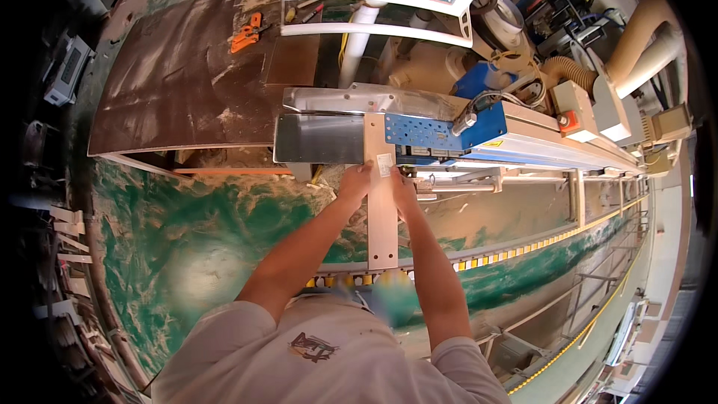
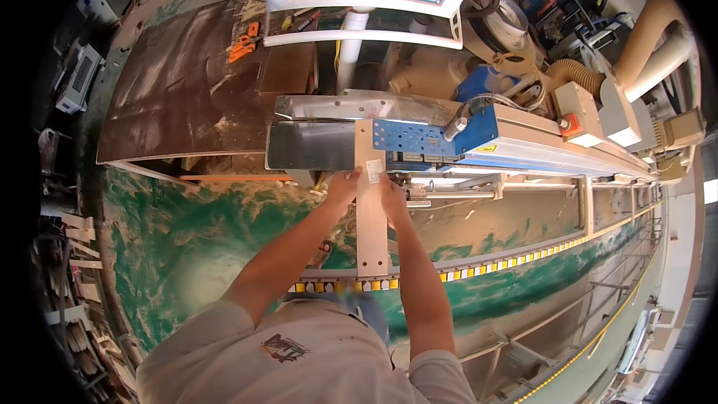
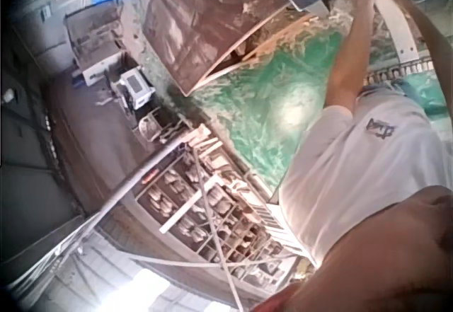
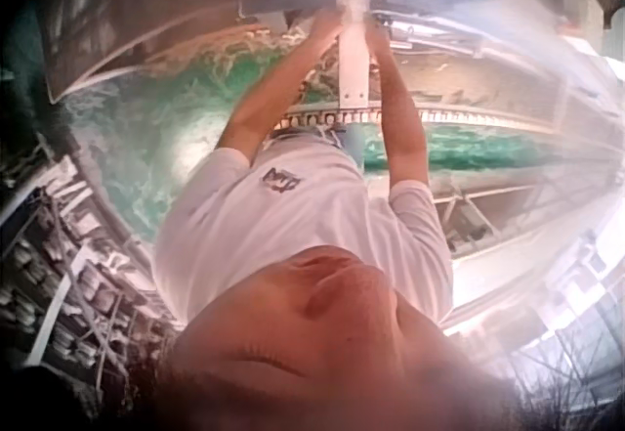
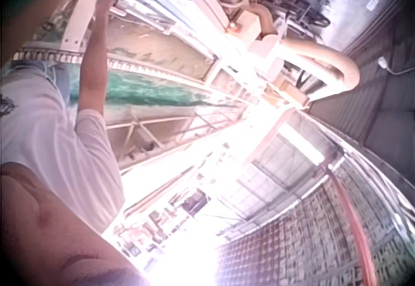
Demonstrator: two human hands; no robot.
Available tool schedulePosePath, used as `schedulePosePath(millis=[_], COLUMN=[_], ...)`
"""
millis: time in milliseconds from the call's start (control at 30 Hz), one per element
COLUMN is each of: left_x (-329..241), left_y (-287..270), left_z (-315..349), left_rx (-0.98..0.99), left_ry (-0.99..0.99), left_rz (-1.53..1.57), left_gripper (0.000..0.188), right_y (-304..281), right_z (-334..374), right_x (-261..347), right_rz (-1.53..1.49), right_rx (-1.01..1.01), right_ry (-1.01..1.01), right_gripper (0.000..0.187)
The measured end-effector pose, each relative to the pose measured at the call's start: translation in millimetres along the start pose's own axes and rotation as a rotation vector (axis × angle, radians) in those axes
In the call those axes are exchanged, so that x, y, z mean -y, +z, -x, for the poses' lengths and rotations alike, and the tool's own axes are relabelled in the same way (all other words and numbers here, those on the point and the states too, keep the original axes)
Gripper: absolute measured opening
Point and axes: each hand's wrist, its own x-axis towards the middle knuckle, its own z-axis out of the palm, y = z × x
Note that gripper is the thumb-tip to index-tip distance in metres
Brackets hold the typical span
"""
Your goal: The person feeds wooden panels into an industrial machine and uses a handheld orange scraper to clean the edges of the panels on a work table.
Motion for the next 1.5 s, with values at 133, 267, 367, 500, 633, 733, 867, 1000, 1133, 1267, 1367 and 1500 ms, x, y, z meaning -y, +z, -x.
schedulePosePath(millis=[133,267,367,500,633,733,867,1000,1133,1267,1367,1500], left_x=[10,-2,-17,-26,-11,-11,-15,0,-23,-41,-25,19], left_y=[7,43,92,146,185,215,260,286,354,339,338,320], left_z=[1,12,19,20,6,11,17,-6,-2,-42,-29,123], left_rx=[-0.119,-0.131,-0.163,-0.134,-0.07,-0.029,-0.029,-0.074,0.09,0.216,0.308,0.845], left_ry=[0.025,0.032,0.091,0.046,-0.026,0.004,0.028,0.11,-0.022,-0.056,0.054,-0.239], left_rz=[0.006,-0.135,-0.201,-0.196,-0.012,0.039,-0.008,-0.045,-0.032,0.007,-0.113,-0.092], left_gripper=[0.054,0.056,0.057,0.055,0.051,0.048,0.046,0.043,0.041,0.043,0.045,0.04], right_y=[6,-35,-75,-131,-174,-205,-248,-276,-342,-355,-394,-403], right_z=[8,5,-5,-14,-27,-32,-41,-48,-77,-8,97,321], right_x=[11,18,20,32,29,25,18,31,15,67,14,-188], right_rz=[0.103,0.228,0.212,0.214,0.196,0.254,0.233,0.258,0.436,0.474,0.305,-0.214], right_rx=[0.027,-0.018,-0.08,-0.071,-0.106,-0.123,-0.122,-0.063,-0.15,-0.405,-0.769,-1.104], right_ry=[-0.122,-0.221,-0.266,-0.206,-0.243,-0.24,-0.228,-0.18,-0.166,-0.26,-0.407,-0.049], right_gripper=[0.062,0.063,0.063,0.064,0.062,0.061,0.063,0.066,0.062,0.045,0.033,0.027])
